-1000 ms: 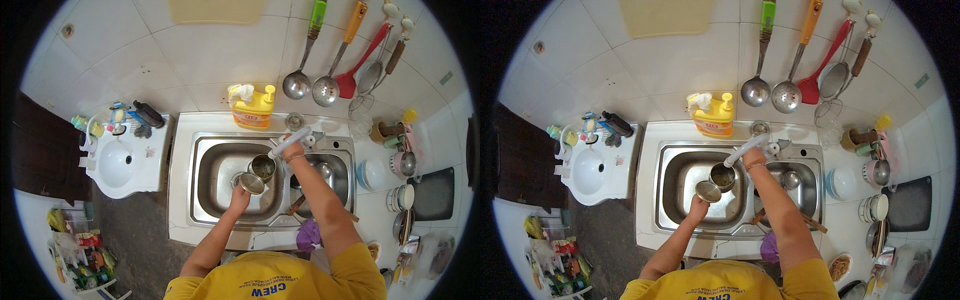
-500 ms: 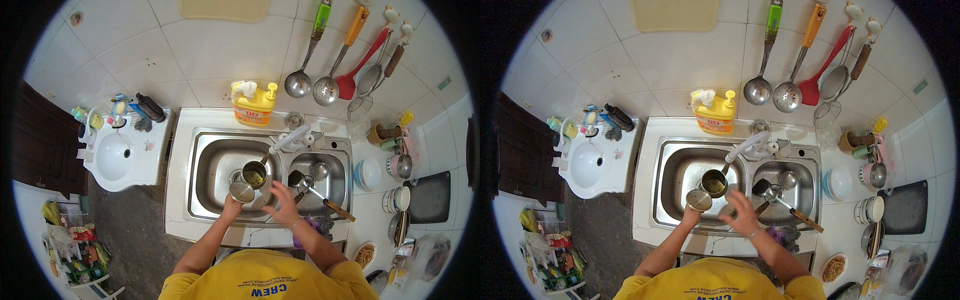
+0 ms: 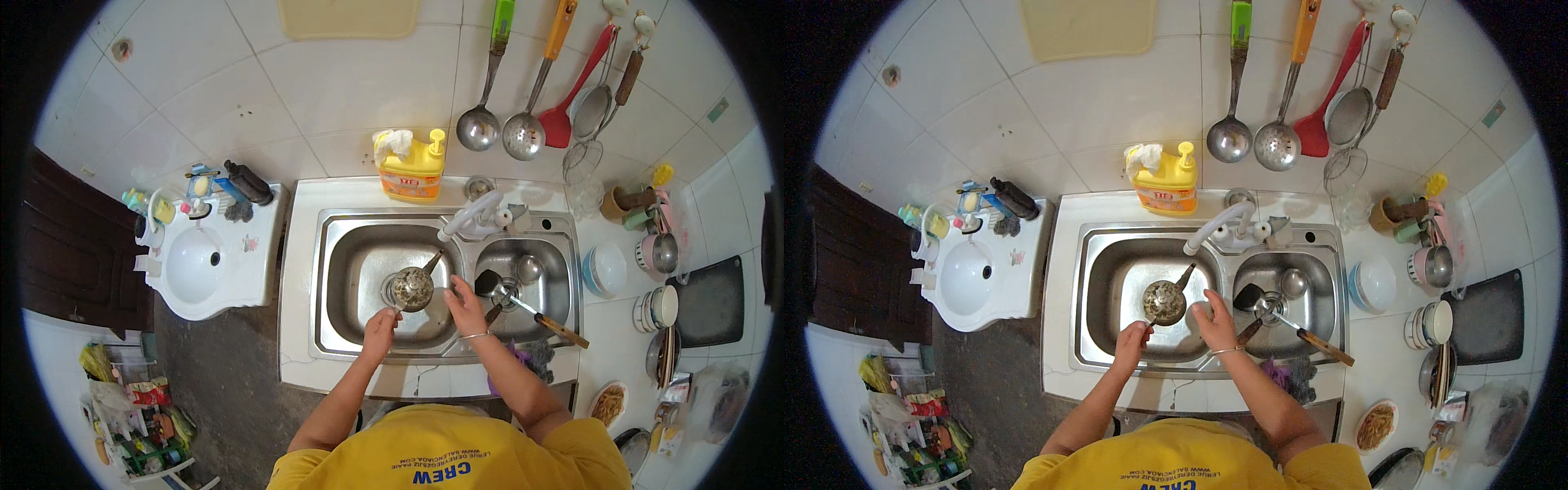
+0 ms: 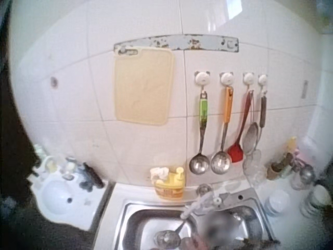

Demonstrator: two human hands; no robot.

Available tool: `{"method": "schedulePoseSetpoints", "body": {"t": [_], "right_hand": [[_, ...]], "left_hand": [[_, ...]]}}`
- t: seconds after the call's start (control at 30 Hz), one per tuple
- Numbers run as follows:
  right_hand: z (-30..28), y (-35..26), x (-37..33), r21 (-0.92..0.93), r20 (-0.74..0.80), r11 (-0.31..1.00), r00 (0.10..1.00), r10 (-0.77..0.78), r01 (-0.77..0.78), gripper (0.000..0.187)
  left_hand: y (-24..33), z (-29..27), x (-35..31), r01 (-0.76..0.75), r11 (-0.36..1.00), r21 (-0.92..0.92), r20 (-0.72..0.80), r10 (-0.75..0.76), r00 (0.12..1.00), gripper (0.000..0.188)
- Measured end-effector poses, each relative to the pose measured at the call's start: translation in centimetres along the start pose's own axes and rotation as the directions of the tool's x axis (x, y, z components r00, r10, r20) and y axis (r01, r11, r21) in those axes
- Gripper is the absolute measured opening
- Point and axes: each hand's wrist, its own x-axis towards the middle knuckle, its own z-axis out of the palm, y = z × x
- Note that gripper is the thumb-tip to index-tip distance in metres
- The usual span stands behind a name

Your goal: The person cleans a kettle at a sink using a cloth, then walks to a floor drain and pours out the liquid before returning to the sink to continue cleaning and rinsing it.

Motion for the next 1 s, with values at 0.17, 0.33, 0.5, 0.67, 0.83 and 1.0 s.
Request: {"method": "schedulePoseSetpoints", "body": {"t": [0.17, 0.33, 0.5, 0.67, 0.83, 1.0], "right_hand": [[1.1, -2.9, 0.1, 0.344, 0.088, 0.937, 0.996, 0.024, -0.053, 0.043], [-0.2, -2.7, 0.5, 0.336, 0.147, 0.939, 0.989, 0.024, -0.073, 0.042], [0.1, -0.8, 3.3, 0.213, 0.063, 0.977, 0.998, 0.014, -0.027, 0.039], [4.7, -3.1, 3.9, 0.097, 0.122, 0.992, 0.988, -0.097, 0.086, 0.025], [3.5, 1.1, 2.0, 0.052, 0.162, 0.998, 0.987, 0.019, -0.028, 0.023], [4.4, 1.4, 6.2, -0.046, 0.090, 0.993, 0.991, -0.102, 0.107, 0.025]], "left_hand": [[-0.4, -1.5, -0.8, -0.022, 0.993, 0.114, -0.053, 0.028, 0.998, 0.032], [0.8, -1.9, -1.5, 0.052, 0.998, -0.032, -0.002, -0.052, 0.999, 0.041], [4.8, -1.9, 0.1, -0.036, 0.958, 0.285, 0.002, 0.037, 0.999, 0.041], [4.3, -6.9, -1.0, 0.049, 0.980, 0.191, -0.017, -0.047, 0.999, 0.038], [2.2, -4.7, -3.6, 0.108, 0.951, 0.288, -0.040, -0.101, 0.994, 0.041], [2.2, -5.6, 0.9, 0.089, 0.972, 0.219, -0.072, -0.075, 0.995, 0.039]]}}
